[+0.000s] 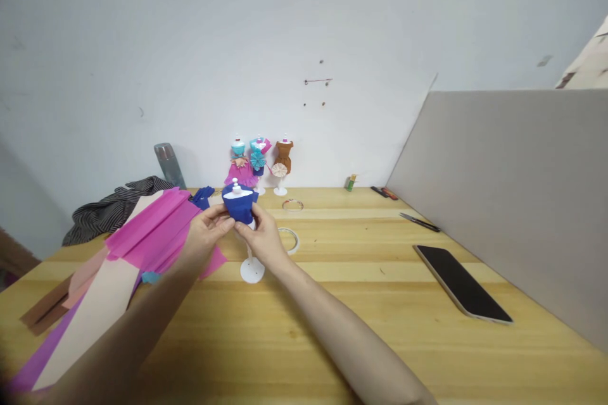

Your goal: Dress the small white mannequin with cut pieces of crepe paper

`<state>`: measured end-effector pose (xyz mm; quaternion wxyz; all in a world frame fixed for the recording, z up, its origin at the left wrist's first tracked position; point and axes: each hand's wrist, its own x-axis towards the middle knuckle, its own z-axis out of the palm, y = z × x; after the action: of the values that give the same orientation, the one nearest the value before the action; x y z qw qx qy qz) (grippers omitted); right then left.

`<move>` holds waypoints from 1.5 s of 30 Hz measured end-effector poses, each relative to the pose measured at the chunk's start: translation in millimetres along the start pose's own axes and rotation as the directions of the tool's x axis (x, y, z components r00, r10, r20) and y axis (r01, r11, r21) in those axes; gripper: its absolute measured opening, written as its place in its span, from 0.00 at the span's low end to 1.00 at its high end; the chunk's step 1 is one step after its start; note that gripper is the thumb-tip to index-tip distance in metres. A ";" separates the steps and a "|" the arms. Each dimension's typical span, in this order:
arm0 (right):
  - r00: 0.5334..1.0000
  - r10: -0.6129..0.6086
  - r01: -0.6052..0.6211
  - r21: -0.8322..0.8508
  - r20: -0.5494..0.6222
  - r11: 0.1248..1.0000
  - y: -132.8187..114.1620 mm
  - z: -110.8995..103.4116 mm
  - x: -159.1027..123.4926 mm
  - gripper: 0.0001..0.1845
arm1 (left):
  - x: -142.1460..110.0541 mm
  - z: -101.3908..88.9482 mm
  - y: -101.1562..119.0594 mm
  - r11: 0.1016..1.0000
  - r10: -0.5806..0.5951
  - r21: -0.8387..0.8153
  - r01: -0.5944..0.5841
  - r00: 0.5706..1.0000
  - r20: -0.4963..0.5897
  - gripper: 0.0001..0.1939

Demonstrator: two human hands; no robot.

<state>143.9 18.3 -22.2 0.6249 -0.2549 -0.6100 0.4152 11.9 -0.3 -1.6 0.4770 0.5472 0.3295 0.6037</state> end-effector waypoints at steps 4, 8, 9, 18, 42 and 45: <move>0.999 -0.030 0.030 -0.025 0.013 0.999 -0.8 -0.4 -0.6 0.15 | -1.0 3.6 0.4 1.000 0.005 -0.027 -0.005 0.999 0.033 0.18; 0.997 -0.072 0.072 -0.092 0.003 0.993 -1.7 -2.5 -2.0 0.12 | -1.1 8.7 -0.6 0.999 0.003 -0.039 -0.002 1.000 0.028 0.17; 0.997 -0.079 0.079 -0.109 0.001 0.991 -2.3 -3.2 -2.4 0.11 | -1.0 10.0 -1.6 0.999 0.005 -0.045 -0.004 1.000 0.020 0.17; 0.994 -0.107 0.101 -0.323 -0.003 0.941 -6.4 -6.0 -7.3 0.10 | 2.2 21.2 -9.9 0.994 0.012 -0.110 -0.019 0.998 -0.064 0.15; 0.998 0.038 -0.043 -0.118 -0.044 0.992 -35.2 -37.0 -7.5 0.22 | 1.6 -48.1 4.9 0.890 -0.145 -0.370 0.268 0.934 0.327 0.15; 0.973 0.162 -0.165 0.003 0.164 0.986 -33.8 -35.6 -6.8 0.26 | -6.4 -55.1 0.5 0.852 -0.231 -0.362 0.378 0.893 0.387 0.14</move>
<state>186.3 1.6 -2.6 0.5386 -0.2644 -0.6326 0.4897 -42.3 0.4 -13.4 0.7243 0.4617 0.1881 0.4763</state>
